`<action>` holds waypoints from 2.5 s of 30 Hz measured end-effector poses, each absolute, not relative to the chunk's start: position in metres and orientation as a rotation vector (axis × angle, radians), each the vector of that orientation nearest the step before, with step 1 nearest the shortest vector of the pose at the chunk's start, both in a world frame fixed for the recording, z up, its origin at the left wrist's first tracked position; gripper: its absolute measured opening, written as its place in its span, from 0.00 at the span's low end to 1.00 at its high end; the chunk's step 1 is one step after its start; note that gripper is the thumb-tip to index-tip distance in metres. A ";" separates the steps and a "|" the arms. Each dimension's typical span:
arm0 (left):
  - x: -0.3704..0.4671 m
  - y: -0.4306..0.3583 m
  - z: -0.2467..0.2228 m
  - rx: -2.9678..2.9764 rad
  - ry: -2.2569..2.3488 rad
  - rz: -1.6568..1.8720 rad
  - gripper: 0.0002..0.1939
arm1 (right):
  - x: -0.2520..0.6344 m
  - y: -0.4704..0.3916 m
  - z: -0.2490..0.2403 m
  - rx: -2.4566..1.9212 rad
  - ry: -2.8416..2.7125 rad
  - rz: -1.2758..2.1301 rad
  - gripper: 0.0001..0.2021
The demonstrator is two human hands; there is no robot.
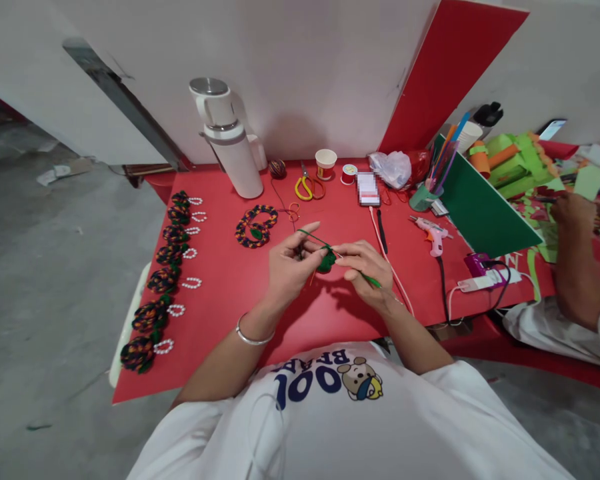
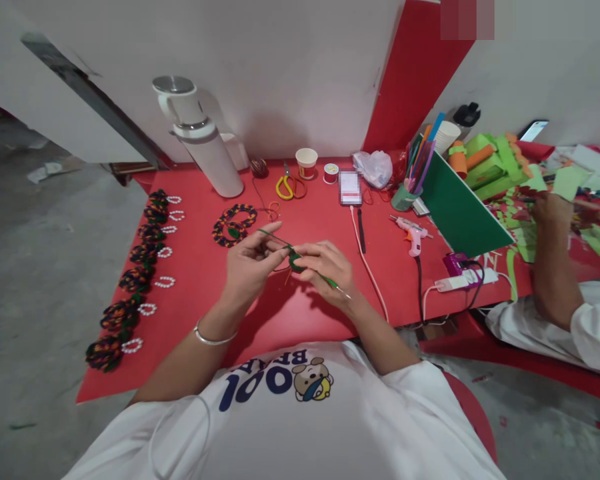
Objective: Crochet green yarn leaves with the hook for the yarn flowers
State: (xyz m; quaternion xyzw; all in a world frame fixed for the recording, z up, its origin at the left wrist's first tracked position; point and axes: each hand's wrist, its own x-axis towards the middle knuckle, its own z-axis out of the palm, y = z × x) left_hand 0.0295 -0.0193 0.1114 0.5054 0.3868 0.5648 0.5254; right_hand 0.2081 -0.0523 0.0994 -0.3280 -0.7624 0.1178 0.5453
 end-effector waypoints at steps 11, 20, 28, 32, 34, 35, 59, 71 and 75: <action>0.030 -0.018 0.112 0.681 0.650 1.102 0.30 | 0.189 -0.040 0.073 -0.692 -1.630 0.087 0.13; 0.007 -0.006 0.112 0.751 0.693 0.948 0.29 | 0.228 -0.025 0.114 -0.537 -1.999 0.494 0.13; 0.005 0.001 0.116 0.898 0.704 0.879 0.29 | 0.239 -0.024 0.129 -0.552 -2.042 0.620 0.10; 0.003 0.002 0.114 0.921 0.683 0.836 0.29 | 0.240 -0.024 0.132 -0.568 -2.018 0.704 0.09; 0.003 0.003 0.113 0.934 0.665 0.804 0.28 | 0.240 -0.025 0.133 -0.570 -1.998 0.742 0.08; 0.002 0.004 0.112 0.941 0.654 0.787 0.28 | 0.240 -0.025 0.133 -0.572 -1.987 0.763 0.08; 0.010 0.001 0.112 0.963 0.601 0.733 0.26 | 0.226 -0.027 0.087 -0.610 -1.473 1.221 0.19; 0.023 -0.012 0.112 1.035 0.790 0.960 0.31 | 0.205 -0.036 0.065 -0.877 -1.387 0.834 0.18; 0.026 -0.013 0.110 0.991 0.764 0.943 0.36 | 0.205 -0.036 0.069 -0.907 -1.419 0.824 0.19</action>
